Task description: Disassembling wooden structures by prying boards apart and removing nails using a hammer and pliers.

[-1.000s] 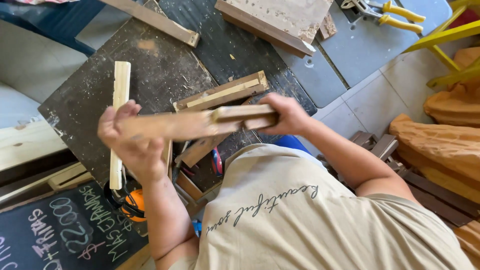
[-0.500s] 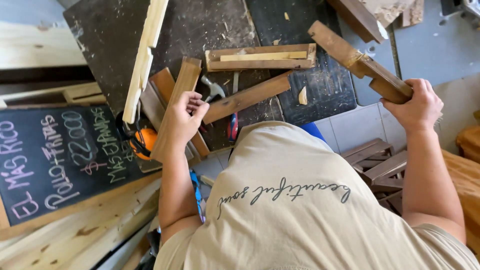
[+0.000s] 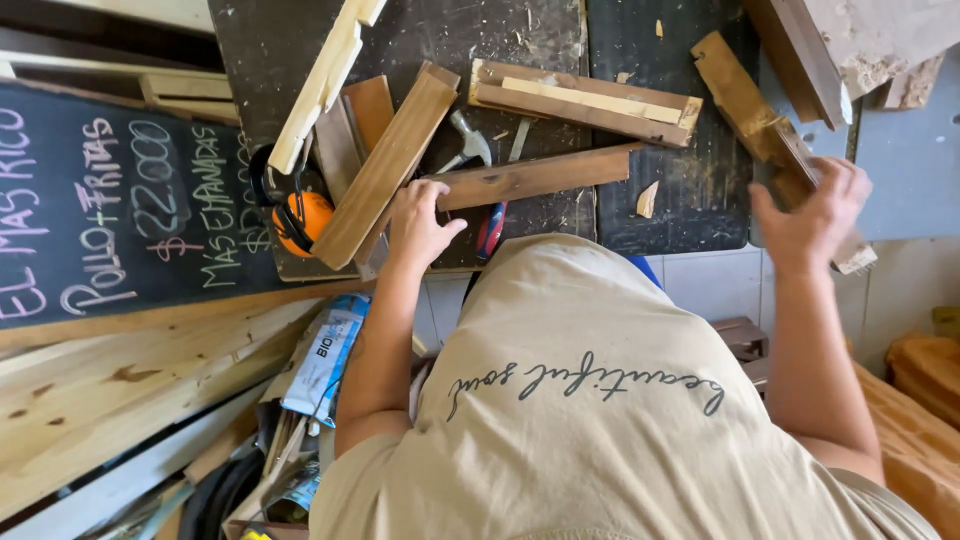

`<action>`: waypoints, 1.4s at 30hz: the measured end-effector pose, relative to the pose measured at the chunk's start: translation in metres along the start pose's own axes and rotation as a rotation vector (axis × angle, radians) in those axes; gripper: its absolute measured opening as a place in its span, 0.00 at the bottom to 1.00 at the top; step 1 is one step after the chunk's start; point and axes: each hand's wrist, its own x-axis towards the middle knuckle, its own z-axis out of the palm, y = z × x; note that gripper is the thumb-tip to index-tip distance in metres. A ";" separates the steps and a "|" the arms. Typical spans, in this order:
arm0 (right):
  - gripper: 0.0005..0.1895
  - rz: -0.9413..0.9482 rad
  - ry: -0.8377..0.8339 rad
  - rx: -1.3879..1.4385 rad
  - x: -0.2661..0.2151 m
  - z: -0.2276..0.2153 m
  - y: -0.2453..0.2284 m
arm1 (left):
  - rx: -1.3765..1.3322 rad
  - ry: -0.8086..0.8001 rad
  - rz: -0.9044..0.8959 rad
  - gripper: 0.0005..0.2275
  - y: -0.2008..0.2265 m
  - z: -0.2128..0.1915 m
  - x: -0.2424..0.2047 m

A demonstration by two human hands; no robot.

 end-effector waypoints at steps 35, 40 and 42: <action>0.27 -0.026 -0.237 0.953 0.105 -0.089 -0.236 | -0.353 0.471 0.519 0.52 0.136 -0.059 0.081; 0.45 -0.103 -0.245 1.014 0.087 -0.089 -0.252 | -0.609 0.480 0.569 0.42 0.125 -0.028 0.096; 0.52 -0.149 -0.268 1.105 0.088 -0.080 -0.259 | -0.752 0.447 0.596 0.39 0.130 -0.024 0.092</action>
